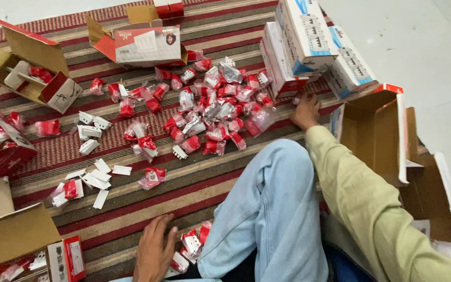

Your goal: The person picks up small electrical switches from a pile on the floor and places them into cardboard boxes, closing the flaps after each box is filled.

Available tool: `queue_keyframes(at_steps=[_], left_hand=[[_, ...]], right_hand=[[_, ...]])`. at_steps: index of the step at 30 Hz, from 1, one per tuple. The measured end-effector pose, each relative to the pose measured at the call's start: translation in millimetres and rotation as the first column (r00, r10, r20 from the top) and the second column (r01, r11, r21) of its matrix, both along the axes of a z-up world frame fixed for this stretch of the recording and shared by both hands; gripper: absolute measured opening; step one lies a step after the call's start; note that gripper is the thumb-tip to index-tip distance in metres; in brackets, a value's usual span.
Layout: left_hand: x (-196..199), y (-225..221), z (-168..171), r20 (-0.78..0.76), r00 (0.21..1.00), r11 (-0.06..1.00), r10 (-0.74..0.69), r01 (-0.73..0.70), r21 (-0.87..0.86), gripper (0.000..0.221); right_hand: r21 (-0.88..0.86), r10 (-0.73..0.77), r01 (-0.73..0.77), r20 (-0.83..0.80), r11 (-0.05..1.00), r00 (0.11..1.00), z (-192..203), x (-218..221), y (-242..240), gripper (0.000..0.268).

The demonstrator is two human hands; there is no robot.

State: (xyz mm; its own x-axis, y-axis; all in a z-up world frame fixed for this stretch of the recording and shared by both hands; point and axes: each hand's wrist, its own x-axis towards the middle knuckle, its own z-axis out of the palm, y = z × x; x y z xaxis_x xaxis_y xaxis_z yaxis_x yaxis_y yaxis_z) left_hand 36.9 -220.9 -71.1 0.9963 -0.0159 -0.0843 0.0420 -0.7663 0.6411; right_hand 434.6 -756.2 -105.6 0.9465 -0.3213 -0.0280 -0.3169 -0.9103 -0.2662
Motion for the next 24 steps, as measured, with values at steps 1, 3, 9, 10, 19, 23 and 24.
queue_keyframes(at_steps=[1, 3, 9, 10, 19, 23, 24], left_hand=[[13.1, 1.8, 8.4, -0.001, 1.0, 1.0, 0.005, -0.005, 0.004, 0.046], [37.7, 5.5, 26.9, -0.141, 0.99, 0.988, 0.001, 0.02, 0.15, 0.046], [97.6, 21.6, -16.1, 0.066, 0.945, 0.814, -0.32, 0.239, 0.529, 0.056], [93.8, 18.6, -19.8, 0.063, 0.946, 0.815, -0.319, 0.24, 0.528, 0.056], [89.8, 13.7, -30.2, 0.368, 0.902, 0.87, -0.226, 0.016, 0.493, 0.052], [82.8, 17.5, -43.6, 0.419, 0.908, 0.791, -0.019, -0.242, 0.561, 0.045], [77.6, 16.8, -45.2, 0.428, 0.897, 0.771, 0.114, -0.351, 0.532, 0.048]], right_hand=[[0.004, 0.005, -0.005, -0.001, 1.0, 1.0, -20.7, 8.4, -2.5, 0.092], [-0.471, 0.232, -0.186, 0.041, 0.862, 0.972, -62.5, 20.3, -8.8, 0.073], [0.065, 0.513, -0.53, -0.375, 0.846, 0.772, -9.5, 19.7, 101.5, 0.075], [0.066, 0.514, -0.531, -0.378, 0.845, 0.77, 1.3, 19.6, 105.1, 0.075], [-0.025, 0.514, -0.517, 0.161, 0.856, 0.843, 66.5, 77.0, 116.6, 0.04], [0.232, 0.429, -0.44, 0.097, 0.868, 0.898, 60.9, 100.0, 159.8, 0.074], [0.258, 0.256, -0.214, -0.144, 0.942, 0.956, 66.8, 93.0, 178.5, 0.089]])
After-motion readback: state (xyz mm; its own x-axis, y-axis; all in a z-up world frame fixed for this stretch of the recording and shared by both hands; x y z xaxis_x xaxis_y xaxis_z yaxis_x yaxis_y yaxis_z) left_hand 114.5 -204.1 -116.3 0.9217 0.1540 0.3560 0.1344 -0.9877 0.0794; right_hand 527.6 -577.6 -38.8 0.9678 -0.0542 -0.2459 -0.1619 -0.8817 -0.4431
